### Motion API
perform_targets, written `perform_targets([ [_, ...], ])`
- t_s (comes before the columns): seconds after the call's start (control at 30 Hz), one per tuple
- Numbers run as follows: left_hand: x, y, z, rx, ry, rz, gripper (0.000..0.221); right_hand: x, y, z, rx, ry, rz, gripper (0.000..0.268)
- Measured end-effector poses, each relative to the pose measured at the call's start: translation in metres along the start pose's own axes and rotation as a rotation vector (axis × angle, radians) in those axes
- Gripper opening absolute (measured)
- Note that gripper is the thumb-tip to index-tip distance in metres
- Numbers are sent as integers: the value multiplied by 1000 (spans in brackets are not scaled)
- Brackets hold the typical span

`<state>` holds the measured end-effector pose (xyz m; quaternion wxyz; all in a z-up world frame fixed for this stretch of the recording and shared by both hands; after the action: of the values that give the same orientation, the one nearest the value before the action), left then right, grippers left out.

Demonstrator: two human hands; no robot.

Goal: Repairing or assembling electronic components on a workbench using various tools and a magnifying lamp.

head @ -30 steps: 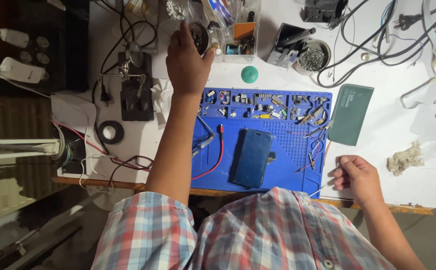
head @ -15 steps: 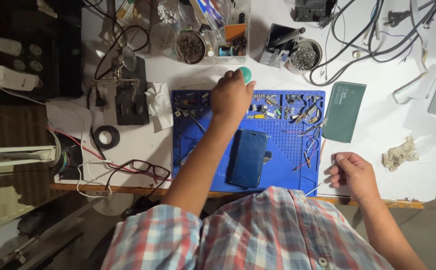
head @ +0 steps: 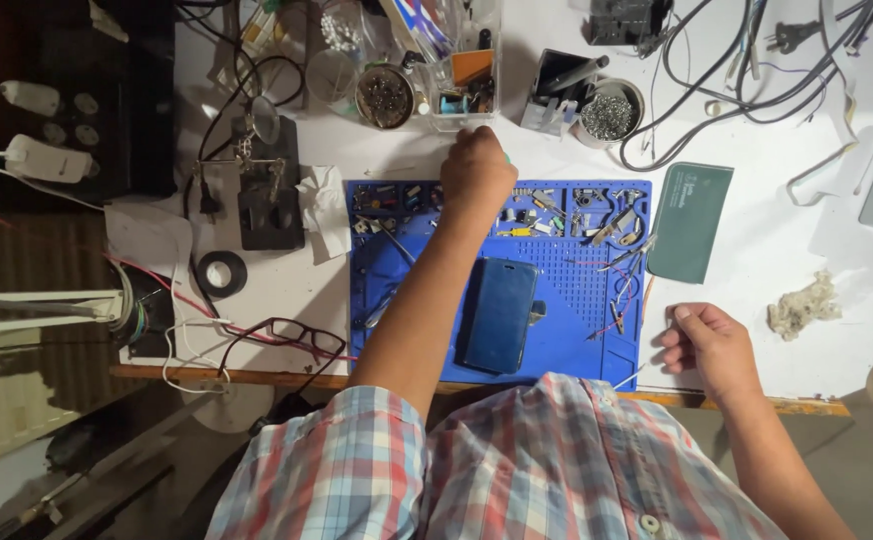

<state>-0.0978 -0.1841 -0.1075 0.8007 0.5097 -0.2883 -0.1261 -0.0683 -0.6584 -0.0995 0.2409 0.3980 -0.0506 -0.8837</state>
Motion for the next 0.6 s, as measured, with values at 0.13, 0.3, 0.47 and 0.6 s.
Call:
perform_targets([
  [0.13,-3,7,-9,-51,11,-30,51,-4,-2,4,1,3,12,24],
  [0.3,-1,27,21,78,-184,153,35,-3,0,0,3,5,2,24],
  [0.47,-1,77,11,402,-213,297,28,9,4,-7,-2,2,-17,24],
  [0.6,-27,121,-18,858,-368,210,35,1,0,-1,1,4,-3,25],
])
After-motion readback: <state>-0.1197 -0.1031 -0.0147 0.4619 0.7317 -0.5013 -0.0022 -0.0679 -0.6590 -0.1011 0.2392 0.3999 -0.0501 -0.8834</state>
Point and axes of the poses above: each hand's wrist, its own z-axis away from the middle knuckle, its own y-axis out of the back of the hand, x = y × z, the point moved 4 cm from there along -z, towards the middle knuckle, and after that the axes turned 10 degrees about x, right-handed, at the moved point
